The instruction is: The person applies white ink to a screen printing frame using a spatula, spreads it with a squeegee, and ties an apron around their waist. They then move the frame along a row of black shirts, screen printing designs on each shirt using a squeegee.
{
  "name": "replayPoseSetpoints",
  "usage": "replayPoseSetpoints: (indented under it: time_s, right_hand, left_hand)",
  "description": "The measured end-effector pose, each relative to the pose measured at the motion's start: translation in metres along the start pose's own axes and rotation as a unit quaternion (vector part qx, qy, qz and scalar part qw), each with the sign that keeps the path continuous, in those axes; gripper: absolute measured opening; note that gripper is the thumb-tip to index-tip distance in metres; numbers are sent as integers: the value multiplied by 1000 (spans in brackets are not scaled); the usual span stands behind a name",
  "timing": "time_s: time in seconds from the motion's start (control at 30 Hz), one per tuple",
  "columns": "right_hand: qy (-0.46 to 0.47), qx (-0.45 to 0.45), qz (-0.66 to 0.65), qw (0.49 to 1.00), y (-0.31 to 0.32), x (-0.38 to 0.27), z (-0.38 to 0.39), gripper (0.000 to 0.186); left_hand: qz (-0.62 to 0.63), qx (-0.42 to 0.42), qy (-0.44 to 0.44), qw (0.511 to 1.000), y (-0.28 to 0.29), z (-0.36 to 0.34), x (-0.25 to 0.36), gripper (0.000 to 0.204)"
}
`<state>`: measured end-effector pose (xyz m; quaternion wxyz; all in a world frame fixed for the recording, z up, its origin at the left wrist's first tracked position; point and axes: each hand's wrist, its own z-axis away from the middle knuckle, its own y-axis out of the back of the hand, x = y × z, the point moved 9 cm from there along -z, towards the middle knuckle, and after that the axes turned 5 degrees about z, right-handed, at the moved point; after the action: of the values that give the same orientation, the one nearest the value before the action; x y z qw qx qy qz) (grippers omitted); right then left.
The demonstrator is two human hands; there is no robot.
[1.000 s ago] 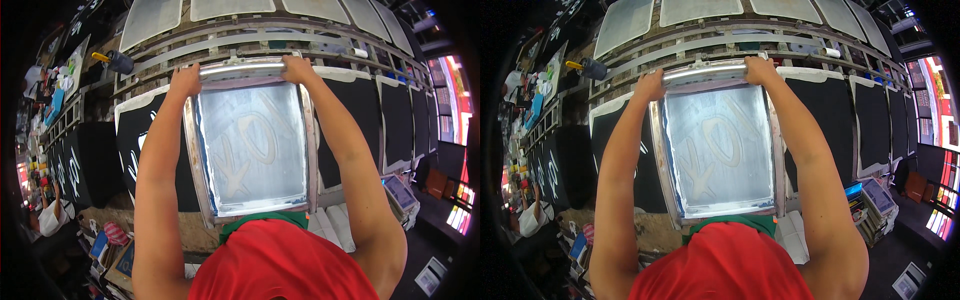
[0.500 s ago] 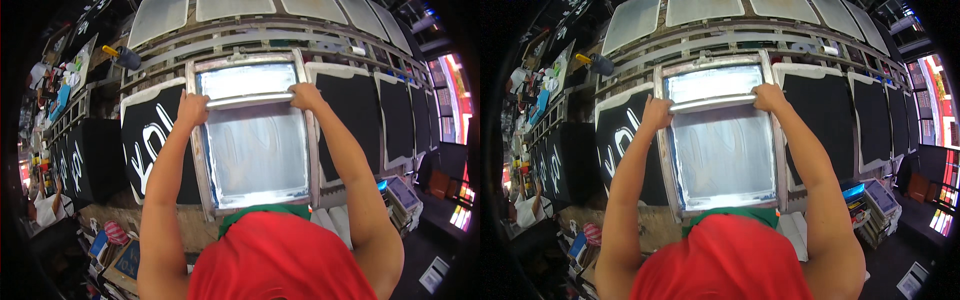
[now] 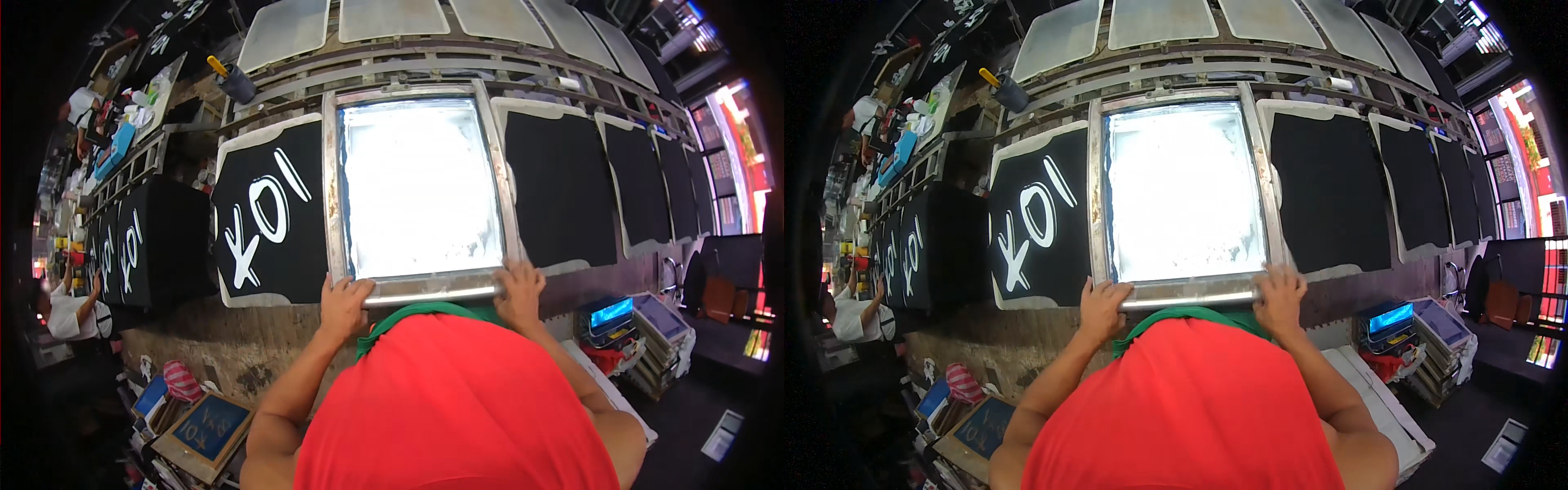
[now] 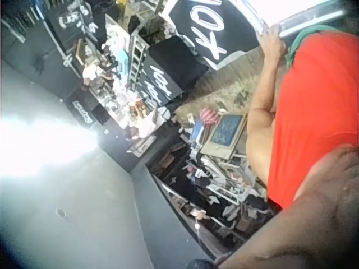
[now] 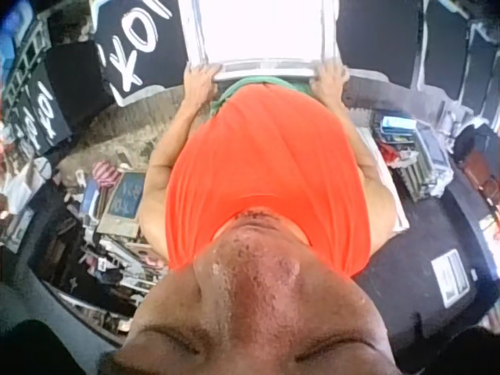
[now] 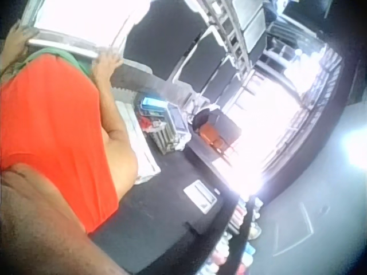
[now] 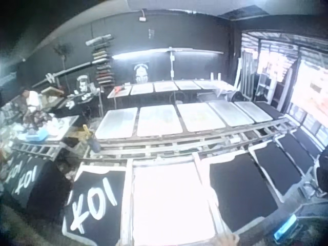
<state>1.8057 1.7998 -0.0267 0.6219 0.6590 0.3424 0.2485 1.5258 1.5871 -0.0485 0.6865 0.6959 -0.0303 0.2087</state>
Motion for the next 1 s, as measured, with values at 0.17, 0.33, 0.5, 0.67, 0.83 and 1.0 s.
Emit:
replayPoseSetpoints:
  time_s: [0.17, 0.33, 0.5, 0.67, 0.83, 1.0]
  right_hand:
    - [-289, 111, -170, 935, -33, 105, 26, 58]
    - [-513, -143, -327, 781, -168, 149, 59, 74]
    - [-490, -145, -257, 820, -154, 140, 63, 88]
    - [-547, -76, -180, 814, -100, 189, 120, 85]
    - [-648, 29, -134, 749, -22, 253, 260, 85]
    - [-730, 102, -70, 672, 50, 268, 373, 88]
  left_hand:
    - [117, -44, 157, 980, 2, -10, -55, 41]
    - [301, -15, 336, 892, -25, -17, -93, 64]
    - [257, 48, 360, 895, -20, -21, -81, 71]
    - [298, 23, 277, 913, -20, -47, -10, 76]
    - [347, -68, 151, 923, -63, -114, 95, 80]
    - [402, -88, 49, 910, -81, -152, 191, 74]
